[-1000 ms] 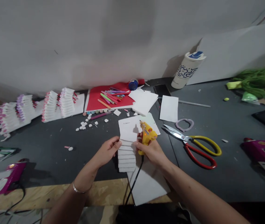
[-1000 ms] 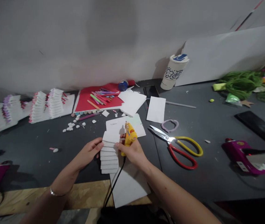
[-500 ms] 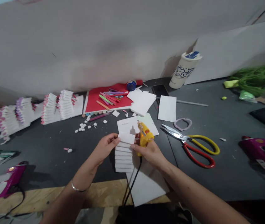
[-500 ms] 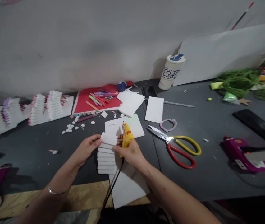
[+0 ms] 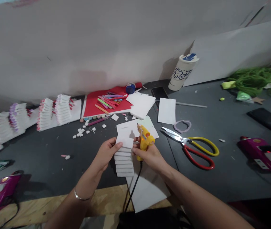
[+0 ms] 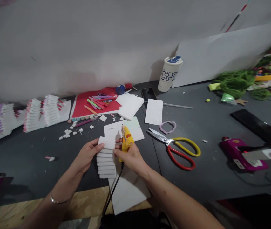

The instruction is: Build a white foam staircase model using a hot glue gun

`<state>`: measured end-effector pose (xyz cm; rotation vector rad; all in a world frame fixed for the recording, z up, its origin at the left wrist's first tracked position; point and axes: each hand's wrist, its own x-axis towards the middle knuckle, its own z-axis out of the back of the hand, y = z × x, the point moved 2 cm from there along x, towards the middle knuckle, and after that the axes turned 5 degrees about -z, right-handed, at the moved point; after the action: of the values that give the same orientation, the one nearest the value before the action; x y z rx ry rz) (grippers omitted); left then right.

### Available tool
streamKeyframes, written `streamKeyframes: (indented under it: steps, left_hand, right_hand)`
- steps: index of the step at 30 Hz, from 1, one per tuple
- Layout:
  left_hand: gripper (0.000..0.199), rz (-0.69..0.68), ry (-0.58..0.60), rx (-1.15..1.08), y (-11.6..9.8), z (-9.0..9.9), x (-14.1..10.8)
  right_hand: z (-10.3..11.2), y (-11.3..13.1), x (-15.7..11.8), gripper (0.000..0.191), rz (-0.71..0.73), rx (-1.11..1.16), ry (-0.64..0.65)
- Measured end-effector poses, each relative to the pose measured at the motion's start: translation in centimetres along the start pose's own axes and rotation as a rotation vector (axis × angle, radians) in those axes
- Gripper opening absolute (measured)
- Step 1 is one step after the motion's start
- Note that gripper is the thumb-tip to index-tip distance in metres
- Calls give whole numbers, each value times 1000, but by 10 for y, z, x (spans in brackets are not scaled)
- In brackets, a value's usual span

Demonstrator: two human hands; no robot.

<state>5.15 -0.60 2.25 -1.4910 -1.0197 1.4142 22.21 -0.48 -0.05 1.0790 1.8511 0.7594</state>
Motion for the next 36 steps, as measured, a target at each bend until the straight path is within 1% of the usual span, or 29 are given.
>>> streamKeyframes:
  steps: [5,10,12,18,23,26,31,36]
  left_hand:
    - [52,11,-12,-22,1,0,0]
    - [52,6,-22,-20,1,0,-1]
    - [52,10,-22,-16,1,-1,-1]
    - [53,28,10,-55,4,-1,1]
    - [54,42,-22,-102,7,2,5]
    - [54,54,-33,-125,7,2,7]
    - [56,65,4,-160,9,5,7]
    - [55,62,58,-167,13,13,7]
  right_hand:
    - [-2,2,0,37,3,14,8]
    - [-2,2,1,33,14,8,30]
    - [-1,1,2,33,15,18,10]
    - [4,-2,4,39,5,74,-109]
    - [6,1,2,44,-14,123,-136]
    - [7,3,0,47,-31,134,-127]
    - [10,0,1,49,-53,79,-97]
    - [14,-1,2,51,-14,75,-145]
